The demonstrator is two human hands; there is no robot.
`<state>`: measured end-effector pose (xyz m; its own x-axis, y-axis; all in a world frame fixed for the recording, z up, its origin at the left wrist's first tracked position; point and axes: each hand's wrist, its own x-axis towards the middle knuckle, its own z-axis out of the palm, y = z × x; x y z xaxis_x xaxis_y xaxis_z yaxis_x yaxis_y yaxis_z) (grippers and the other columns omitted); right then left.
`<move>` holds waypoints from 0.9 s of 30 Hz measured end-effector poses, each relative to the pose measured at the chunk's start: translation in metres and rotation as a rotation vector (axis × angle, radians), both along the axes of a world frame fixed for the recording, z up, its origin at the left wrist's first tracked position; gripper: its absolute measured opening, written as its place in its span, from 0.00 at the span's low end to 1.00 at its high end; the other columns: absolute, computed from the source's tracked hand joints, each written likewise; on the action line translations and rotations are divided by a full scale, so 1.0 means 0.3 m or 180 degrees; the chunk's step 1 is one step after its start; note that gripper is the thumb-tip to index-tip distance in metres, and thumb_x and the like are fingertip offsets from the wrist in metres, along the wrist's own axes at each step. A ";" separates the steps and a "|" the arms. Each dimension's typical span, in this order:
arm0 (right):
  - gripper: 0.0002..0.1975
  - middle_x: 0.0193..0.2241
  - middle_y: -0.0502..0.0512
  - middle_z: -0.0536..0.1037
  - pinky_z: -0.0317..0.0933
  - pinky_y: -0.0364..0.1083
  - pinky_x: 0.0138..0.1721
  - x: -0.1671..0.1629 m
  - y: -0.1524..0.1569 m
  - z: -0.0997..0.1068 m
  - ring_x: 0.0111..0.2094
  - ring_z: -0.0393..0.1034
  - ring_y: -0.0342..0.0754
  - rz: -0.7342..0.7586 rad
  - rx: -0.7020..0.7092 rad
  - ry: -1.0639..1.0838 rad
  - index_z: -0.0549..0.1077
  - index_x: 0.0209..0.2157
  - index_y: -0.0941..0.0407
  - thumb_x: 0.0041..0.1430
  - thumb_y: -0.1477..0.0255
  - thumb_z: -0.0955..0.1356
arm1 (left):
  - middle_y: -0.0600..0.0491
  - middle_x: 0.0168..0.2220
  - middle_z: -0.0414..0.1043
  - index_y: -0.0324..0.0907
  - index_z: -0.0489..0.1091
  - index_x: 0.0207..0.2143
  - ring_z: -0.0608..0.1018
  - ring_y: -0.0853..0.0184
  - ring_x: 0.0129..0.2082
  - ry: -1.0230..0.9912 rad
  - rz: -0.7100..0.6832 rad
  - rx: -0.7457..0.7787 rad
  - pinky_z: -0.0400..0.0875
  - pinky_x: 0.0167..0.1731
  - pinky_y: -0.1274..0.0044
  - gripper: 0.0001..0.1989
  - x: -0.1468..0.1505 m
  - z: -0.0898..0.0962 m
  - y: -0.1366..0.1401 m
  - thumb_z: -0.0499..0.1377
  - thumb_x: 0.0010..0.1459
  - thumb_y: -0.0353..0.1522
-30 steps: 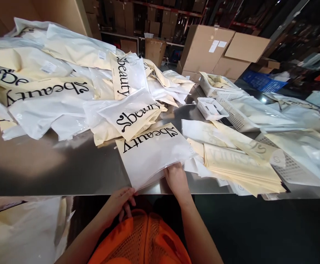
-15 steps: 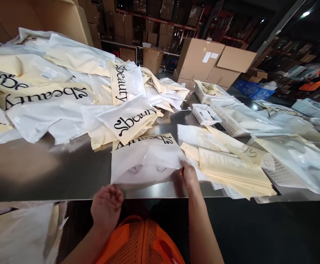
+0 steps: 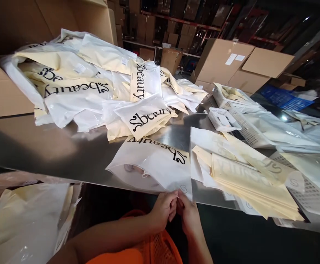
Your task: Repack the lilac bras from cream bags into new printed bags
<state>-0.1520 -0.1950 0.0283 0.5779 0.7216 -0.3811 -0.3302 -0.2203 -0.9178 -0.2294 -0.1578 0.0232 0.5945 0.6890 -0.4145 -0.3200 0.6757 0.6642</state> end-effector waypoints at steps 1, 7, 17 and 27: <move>0.24 0.14 0.42 0.57 0.47 0.41 0.16 0.005 -0.003 0.001 0.16 0.50 0.38 -0.0026 0.0031 0.0203 0.59 0.17 0.54 0.41 0.57 0.76 | 0.63 0.08 0.47 0.44 0.52 0.14 0.51 0.78 0.07 0.0043 0.0151 -0.0039 0.40 0.10 0.81 0.28 -0.025 0.000 0.010 0.62 0.43 0.53; 0.29 0.11 0.40 0.48 0.38 0.42 0.15 0.099 -0.049 -0.003 0.14 0.38 0.35 0.0042 0.0444 0.1038 0.53 0.13 0.54 0.45 0.58 0.75 | 0.65 0.10 0.45 0.44 0.48 0.16 0.51 0.78 0.08 0.0385 0.1713 -0.0330 0.47 0.09 0.83 0.23 -0.392 0.036 0.175 0.62 0.48 0.40; 0.18 0.15 0.51 0.72 0.62 0.41 0.22 0.161 0.085 0.311 0.18 0.67 0.43 0.0716 0.1291 0.0600 0.72 0.18 0.55 0.51 0.57 0.73 | 0.51 0.20 0.74 0.40 0.65 0.17 0.81 0.62 0.27 0.0292 0.2142 0.1441 0.76 0.23 0.77 0.19 -0.610 0.387 0.429 0.64 0.50 0.43; 0.34 0.46 0.61 0.76 0.62 0.58 0.50 0.282 0.100 0.070 0.47 0.71 0.59 -0.0033 -0.0854 -0.1893 0.70 0.51 0.54 0.47 0.48 0.68 | 0.46 0.66 0.55 0.47 0.59 0.63 0.57 0.50 0.66 0.3506 -0.0215 0.4631 0.52 0.63 0.55 0.28 -0.483 0.020 0.394 0.53 0.62 0.43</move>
<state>-0.0675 -0.1649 0.0494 0.7522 0.6391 -0.1603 0.2138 -0.4669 -0.8581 -0.3743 -0.0397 0.0292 0.5353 0.8078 0.2469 0.6205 -0.5744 0.5339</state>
